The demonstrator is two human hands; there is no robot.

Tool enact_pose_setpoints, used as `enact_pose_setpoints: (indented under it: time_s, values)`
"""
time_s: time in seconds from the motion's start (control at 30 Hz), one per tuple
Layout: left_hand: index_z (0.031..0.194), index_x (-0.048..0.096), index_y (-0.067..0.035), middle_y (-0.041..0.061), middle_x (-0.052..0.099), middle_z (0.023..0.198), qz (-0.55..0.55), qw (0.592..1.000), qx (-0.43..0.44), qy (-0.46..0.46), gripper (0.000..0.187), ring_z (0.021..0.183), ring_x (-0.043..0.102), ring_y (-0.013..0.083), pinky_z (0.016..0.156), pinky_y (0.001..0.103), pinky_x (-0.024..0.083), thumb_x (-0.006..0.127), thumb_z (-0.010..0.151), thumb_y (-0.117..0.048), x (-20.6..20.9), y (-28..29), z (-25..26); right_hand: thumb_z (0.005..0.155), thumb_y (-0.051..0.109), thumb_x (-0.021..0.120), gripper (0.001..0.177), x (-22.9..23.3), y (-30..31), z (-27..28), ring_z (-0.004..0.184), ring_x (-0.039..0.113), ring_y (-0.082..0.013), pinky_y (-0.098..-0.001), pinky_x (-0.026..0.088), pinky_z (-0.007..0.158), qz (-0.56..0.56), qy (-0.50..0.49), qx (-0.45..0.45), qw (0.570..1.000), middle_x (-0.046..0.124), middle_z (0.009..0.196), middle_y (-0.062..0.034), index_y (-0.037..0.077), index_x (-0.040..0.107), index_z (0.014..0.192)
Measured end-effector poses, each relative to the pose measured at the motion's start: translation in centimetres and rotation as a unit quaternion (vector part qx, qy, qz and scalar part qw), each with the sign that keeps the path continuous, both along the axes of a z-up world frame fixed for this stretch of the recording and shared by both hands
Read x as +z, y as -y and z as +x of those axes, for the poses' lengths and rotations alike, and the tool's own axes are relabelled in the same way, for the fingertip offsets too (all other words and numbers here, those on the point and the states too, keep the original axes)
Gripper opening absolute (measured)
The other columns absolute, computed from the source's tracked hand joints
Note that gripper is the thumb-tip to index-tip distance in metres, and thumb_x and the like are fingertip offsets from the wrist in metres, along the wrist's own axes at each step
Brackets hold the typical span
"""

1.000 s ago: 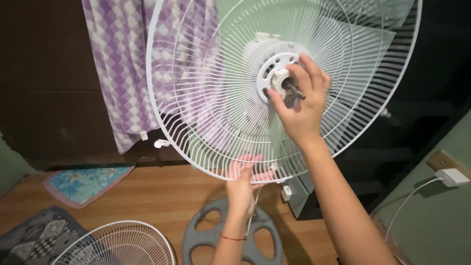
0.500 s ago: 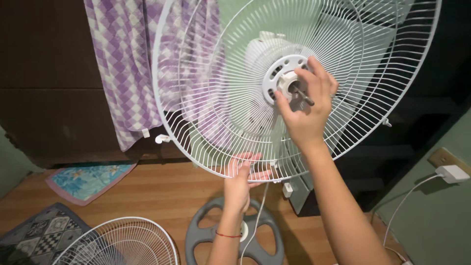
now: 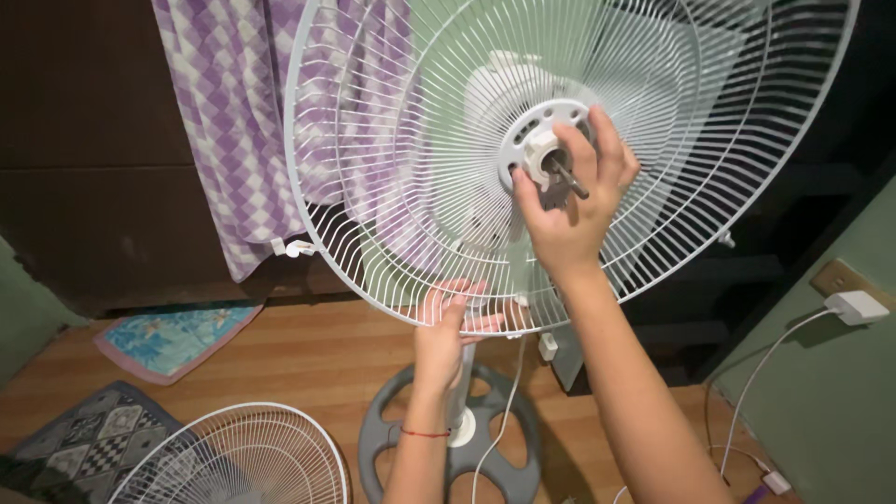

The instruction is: The person reassembles a standing electric fan by hand. They attach the fan blades to the motor hub, secure the blades with the central cap, and then snap the front and rear wire cages into place. Finally, they plug the fan into a wall outlet.

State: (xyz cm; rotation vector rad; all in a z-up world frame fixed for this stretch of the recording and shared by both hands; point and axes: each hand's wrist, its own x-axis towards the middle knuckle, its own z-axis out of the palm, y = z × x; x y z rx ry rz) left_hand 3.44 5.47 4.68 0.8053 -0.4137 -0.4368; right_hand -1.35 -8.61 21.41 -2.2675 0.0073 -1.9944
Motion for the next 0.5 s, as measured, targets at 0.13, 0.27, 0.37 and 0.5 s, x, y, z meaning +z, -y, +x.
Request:
enact_pose_setpoints:
  time_s: [0.13,0.27,0.37,0.5]
  values:
    - [0.13,0.047,-0.003,0.022,0.07,0.127,-0.016,0.999,-0.011,-0.025,0.032,0.078,0.078,0.0319,0.062,0.034,0.063,0.05,0.102,-0.017,0.1,0.4,-0.5,0.085,0.021,0.089,0.059,0.1,0.3,0.1,0.14,0.04,-0.0376,-0.05,0.035,0.121,-0.014,-0.012,0.004,1.0,0.046,0.158,-0.0137,0.009,0.061,0.135]
    - [0.129,0.048,-0.002,0.021,0.07,0.127,-0.024,0.999,-0.006,-0.036,0.031,0.078,0.078,0.0326,0.064,0.037,0.065,0.051,0.102,-0.016,0.4,0.4,-0.8,0.085,0.02,0.088,0.06,0.3,0.7,0.0,0.141,0.04,-0.0371,-0.0502,0.035,0.121,-0.016,-0.022,0.015,1.0,0.046,0.159,-0.0134,0.008,0.06,0.137]
    - [0.128,0.049,0.0,0.021,0.071,0.128,-0.017,0.999,0.011,-0.048,0.03,0.077,0.078,0.0329,0.062,0.037,0.063,0.052,0.101,-0.015,0.5,0.5,-1.1,0.088,0.019,0.087,0.065,0.5,1.1,-1.1,0.143,0.04,-0.0365,-0.0487,0.034,0.123,-0.038,-0.063,0.028,0.997,0.045,0.162,-0.0142,0.006,0.059,0.144]
    - [0.127,0.05,-0.001,0.022,0.071,0.126,-0.029,0.997,0.022,-0.065,0.03,0.075,0.077,0.0334,0.061,0.037,0.064,0.052,0.1,-0.014,0.8,0.8,-1.3,0.085,0.022,0.09,0.067,1.1,0.8,-2.5,0.127,0.049,-0.0353,-0.0442,0.044,0.112,-0.07,-0.094,-0.035,0.992,0.055,0.142,-0.0114,0.003,0.063,0.143]
